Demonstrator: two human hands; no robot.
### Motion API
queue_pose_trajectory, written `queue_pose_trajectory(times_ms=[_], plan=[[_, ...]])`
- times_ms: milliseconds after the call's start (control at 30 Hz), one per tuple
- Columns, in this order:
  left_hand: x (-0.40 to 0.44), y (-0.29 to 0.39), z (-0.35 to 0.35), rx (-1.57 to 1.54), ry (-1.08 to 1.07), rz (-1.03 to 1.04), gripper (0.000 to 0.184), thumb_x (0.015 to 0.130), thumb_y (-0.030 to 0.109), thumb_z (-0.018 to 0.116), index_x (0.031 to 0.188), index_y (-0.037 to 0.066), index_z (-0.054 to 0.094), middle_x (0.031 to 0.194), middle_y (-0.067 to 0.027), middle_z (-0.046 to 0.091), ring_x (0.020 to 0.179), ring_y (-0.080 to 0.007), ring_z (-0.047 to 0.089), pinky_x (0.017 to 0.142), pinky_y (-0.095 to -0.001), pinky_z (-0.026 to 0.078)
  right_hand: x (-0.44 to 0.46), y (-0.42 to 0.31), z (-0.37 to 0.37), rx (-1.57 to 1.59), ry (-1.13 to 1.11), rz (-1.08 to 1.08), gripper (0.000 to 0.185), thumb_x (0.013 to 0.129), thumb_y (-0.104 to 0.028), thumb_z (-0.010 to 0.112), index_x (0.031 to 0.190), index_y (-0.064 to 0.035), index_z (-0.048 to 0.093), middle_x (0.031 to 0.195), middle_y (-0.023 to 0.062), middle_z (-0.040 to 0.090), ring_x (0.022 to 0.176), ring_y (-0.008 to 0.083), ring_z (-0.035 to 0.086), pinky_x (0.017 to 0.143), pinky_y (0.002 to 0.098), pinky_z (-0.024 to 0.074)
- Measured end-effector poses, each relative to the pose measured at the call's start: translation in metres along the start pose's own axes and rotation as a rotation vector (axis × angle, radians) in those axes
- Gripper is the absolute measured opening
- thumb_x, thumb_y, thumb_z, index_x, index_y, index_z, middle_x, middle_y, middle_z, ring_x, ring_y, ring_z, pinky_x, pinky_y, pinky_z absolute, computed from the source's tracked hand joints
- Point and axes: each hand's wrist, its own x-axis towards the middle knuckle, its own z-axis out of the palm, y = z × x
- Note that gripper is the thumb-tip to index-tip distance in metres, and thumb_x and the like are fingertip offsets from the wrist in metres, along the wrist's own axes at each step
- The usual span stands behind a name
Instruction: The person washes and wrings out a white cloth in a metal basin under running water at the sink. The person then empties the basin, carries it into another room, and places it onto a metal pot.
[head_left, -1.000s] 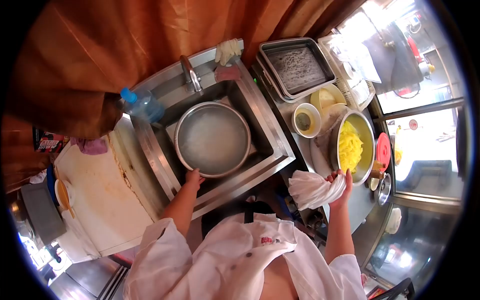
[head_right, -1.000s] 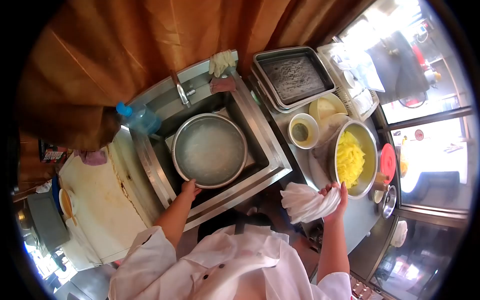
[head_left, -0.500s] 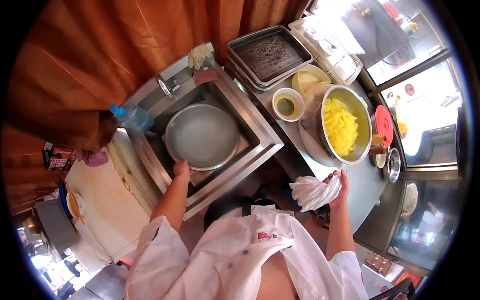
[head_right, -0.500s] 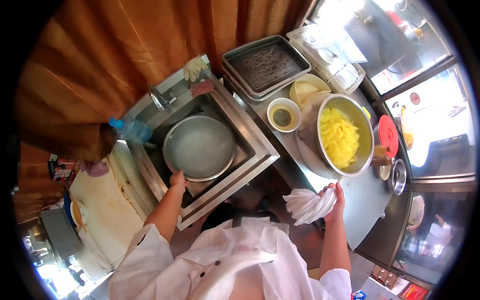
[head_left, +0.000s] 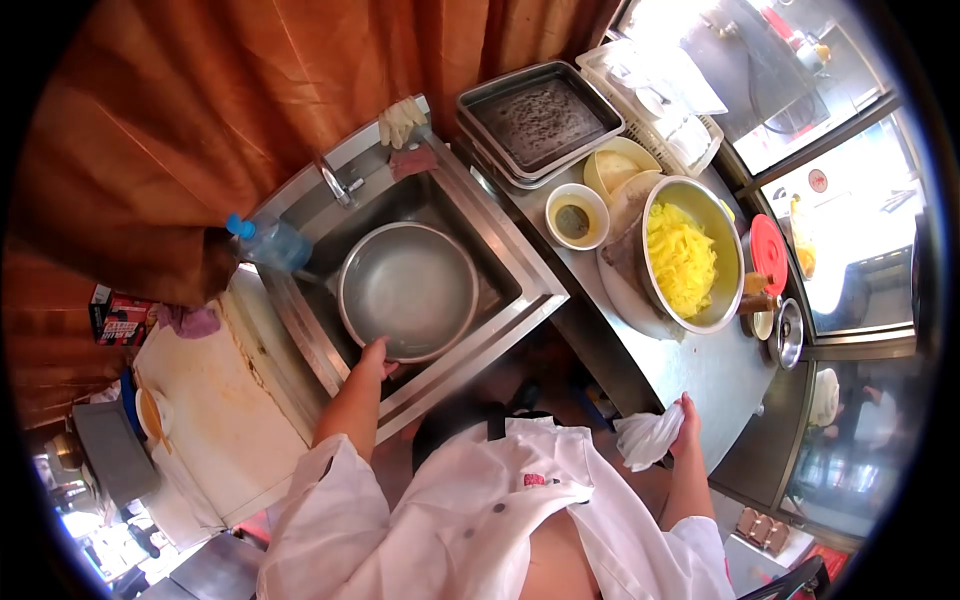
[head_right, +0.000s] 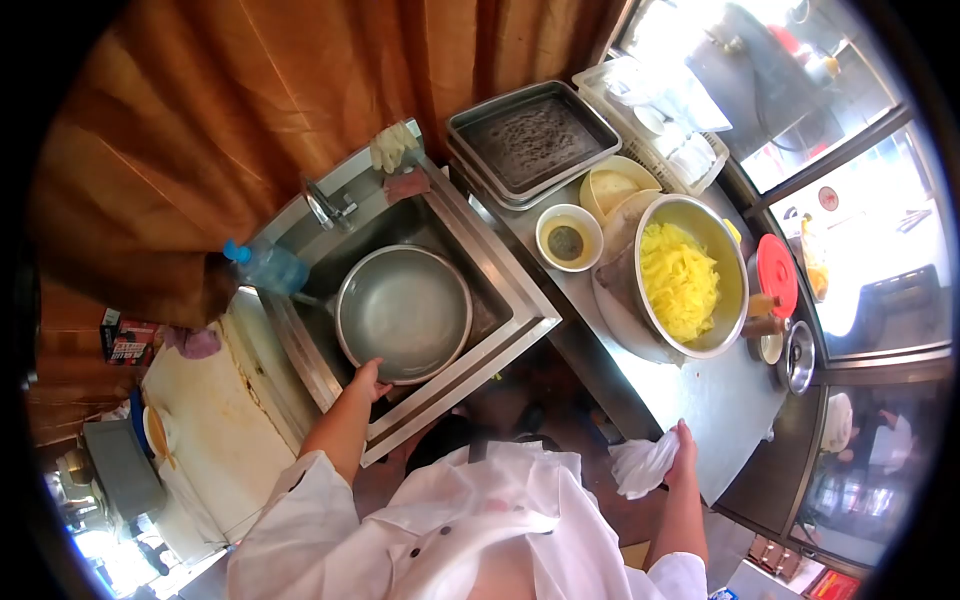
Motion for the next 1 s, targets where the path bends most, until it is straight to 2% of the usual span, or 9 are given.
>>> queue_pose_trajectory(times_ms=[100,267,367,467,600,667,733,767,1000], plan=[[-0.011,0.004,0.011,0.097,0.014,-0.040,0.065,0.093,0.042,0.061,0.148,0.012,0.042,0.136,-0.0149,0.057,0.117,-0.0366,0.058,0.091,-0.0577,0.049,-0.003,0.019,-0.034,-0.137,0.028,-0.038,0.034,0.094,-0.046,0.068,0.094,-0.0118,0.061,0.081,0.0057,0.063,0.073,0.0240,0.064,0.069,0.0439,0.0544],[-0.036,0.102,0.064,0.688,0.265,0.539,0.091,0.084,0.034,0.075,0.156,0.003,0.030,0.149,-0.0312,0.045,0.134,-0.0398,0.050,0.109,-0.0433,0.045,0.007,0.065,-0.100,-0.212,0.052,-0.018,0.040,0.093,-0.044,0.070,0.104,-0.0066,0.063,0.092,0.0097,0.066,0.088,0.0275,0.067,0.079,0.0459,0.0550],[-0.028,0.210,0.092,0.290,-0.043,0.883,0.097,0.088,0.028,0.074,0.161,0.006,0.014,0.110,-0.0151,0.067,0.104,-0.0270,0.064,0.093,-0.0407,0.052,-0.032,0.064,-0.095,-0.374,0.175,0.031,0.038,0.093,-0.040,0.070,0.106,-0.0046,0.063,0.094,0.0095,0.066,0.091,0.0272,0.066,0.082,0.0449,0.0540],[-0.001,0.305,0.118,0.122,0.049,1.150,0.098,0.089,0.024,0.073,0.162,0.014,0.009,0.100,-0.0092,0.065,0.094,-0.0251,0.064,0.087,-0.0425,0.053,-0.046,0.079,-0.112,-0.318,0.194,0.010,0.031,0.096,-0.031,0.068,0.104,-0.0016,0.064,0.093,0.0094,0.067,0.084,0.0247,0.066,0.077,0.0421,0.0529],[-0.040,0.334,0.127,0.094,-0.148,0.851,0.062,0.092,0.017,0.067,0.145,0.020,0.035,0.095,-0.0061,0.063,0.081,-0.0183,0.065,0.070,-0.0350,0.053,-0.073,0.087,-0.122,-0.161,0.175,0.057,0.032,0.098,-0.032,0.067,0.107,-0.0014,0.063,0.097,0.0107,0.069,0.087,0.0269,0.068,0.079,0.0443,0.0544],[-0.014,0.292,0.126,-0.086,-0.314,0.860,0.042,0.093,0.015,0.065,0.129,0.018,0.044,0.094,-0.0046,0.063,0.078,-0.0165,0.065,0.065,-0.0307,0.052,-0.082,0.091,-0.123,-0.145,0.220,0.045,0.032,0.097,-0.031,0.067,0.107,-0.0008,0.063,0.097,0.0108,0.069,0.087,0.0264,0.068,0.079,0.0436,0.0542],[0.055,0.231,0.118,-0.366,-0.582,0.515,0.017,0.095,0.018,0.065,0.111,0.018,0.060,0.094,-0.0031,0.065,0.084,-0.0192,0.066,0.071,-0.0319,0.054,-0.088,0.097,-0.123,-0.106,0.271,0.027,0.032,0.097,-0.031,0.067,0.106,-0.0002,0.064,0.096,0.0110,0.069,0.086,0.0259,0.068,0.078,0.0429,0.0540],[0.059,0.202,0.107,-0.422,-0.572,0.234,0.014,0.094,0.023,0.067,0.105,0.016,0.062,0.095,-0.0035,0.065,0.089,-0.0209,0.066,0.078,-0.0356,0.054,-0.086,0.103,-0.127,-0.150,0.279,0.029,0.033,0.097,-0.031,0.068,0.105,0.0005,0.065,0.094,0.0110,0.069,0.084,0.0255,0.068,0.076,0.0423,0.0539],[0.116,0.165,0.084,-0.542,-0.815,0.297,0.030,0.098,0.044,0.061,0.106,0.014,0.062,0.097,-0.0028,0.065,0.093,-0.0229,0.064,0.089,-0.0460,0.050,-0.068,0.106,-0.138,-0.429,0.265,0.039,0.037,0.092,-0.034,0.073,0.098,0.0031,0.069,0.088,0.0127,0.071,0.076,0.0244,0.069,0.070,0.0409,0.0543]])
